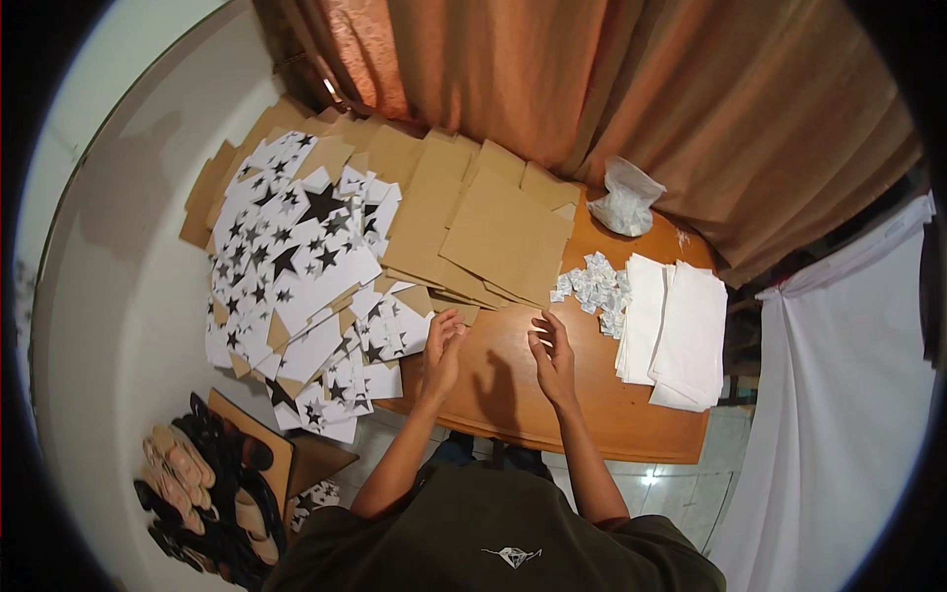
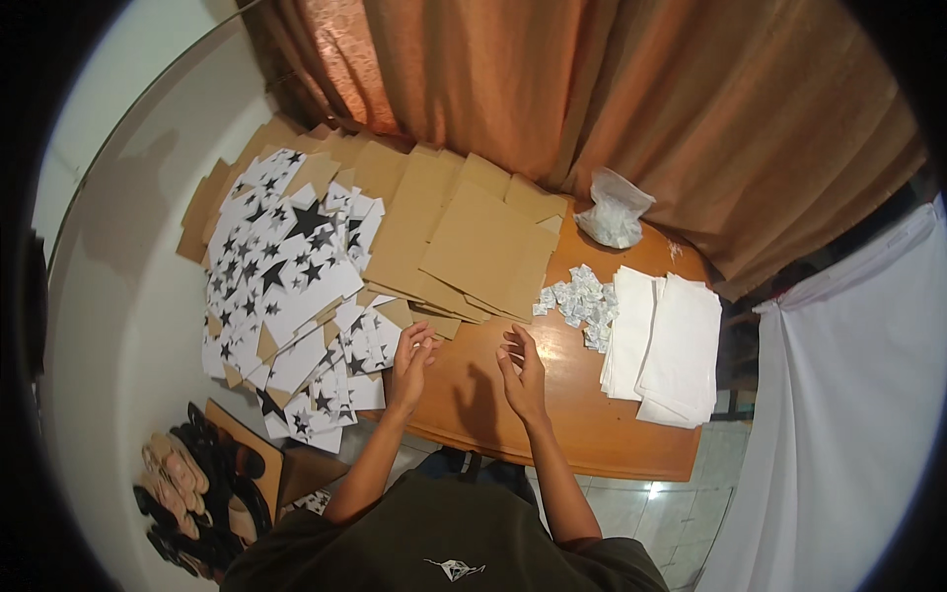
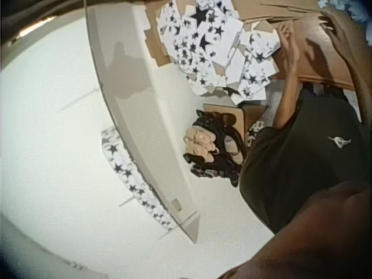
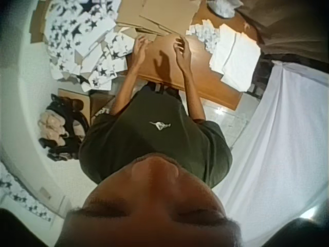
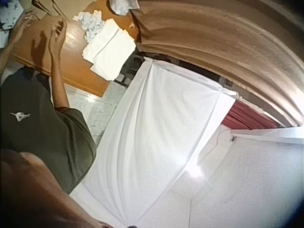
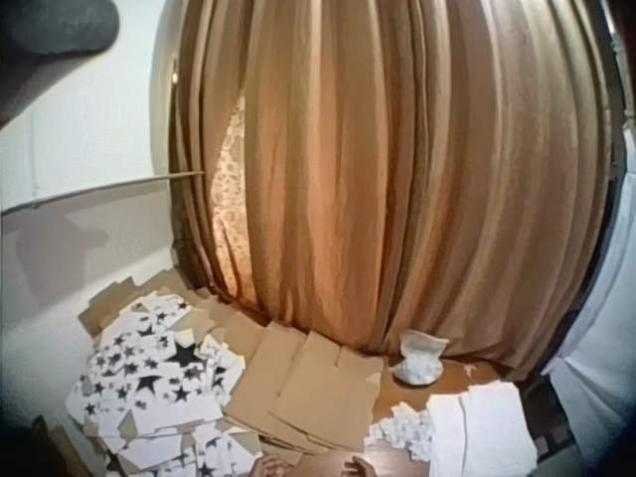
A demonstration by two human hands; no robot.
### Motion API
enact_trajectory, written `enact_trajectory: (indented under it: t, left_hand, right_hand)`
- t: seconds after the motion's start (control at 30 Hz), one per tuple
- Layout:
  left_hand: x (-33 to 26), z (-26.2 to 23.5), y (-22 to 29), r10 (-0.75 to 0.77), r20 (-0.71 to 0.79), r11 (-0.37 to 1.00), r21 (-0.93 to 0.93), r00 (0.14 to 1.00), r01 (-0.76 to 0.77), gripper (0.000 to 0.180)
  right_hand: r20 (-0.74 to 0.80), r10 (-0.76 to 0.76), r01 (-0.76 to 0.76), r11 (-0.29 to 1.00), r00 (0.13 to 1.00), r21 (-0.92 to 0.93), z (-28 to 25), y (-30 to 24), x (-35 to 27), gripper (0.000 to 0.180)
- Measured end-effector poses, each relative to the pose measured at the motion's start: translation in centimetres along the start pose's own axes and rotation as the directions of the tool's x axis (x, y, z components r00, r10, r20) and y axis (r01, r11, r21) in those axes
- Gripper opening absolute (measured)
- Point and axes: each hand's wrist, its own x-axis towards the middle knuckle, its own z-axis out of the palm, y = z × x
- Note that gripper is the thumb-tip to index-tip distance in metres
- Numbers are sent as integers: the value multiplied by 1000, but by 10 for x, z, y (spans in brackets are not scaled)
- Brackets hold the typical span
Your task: Folding cardboard boxes and lining them with tissue paper for shoe packaging.
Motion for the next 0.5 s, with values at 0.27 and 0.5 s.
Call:
enact_trajectory:
  t: [0.27,0.5]
  left_hand:
    - [182,42,-20,-59,116,998,15,991,58,44]
    - [346,102,-33,61,-28,955,294,998,-50,35]
  right_hand:
    - [-106,35,-37,999,994,-18,-11,48,151,53]
    - [-145,77,-81,996,986,-23,-60,102,311,50]
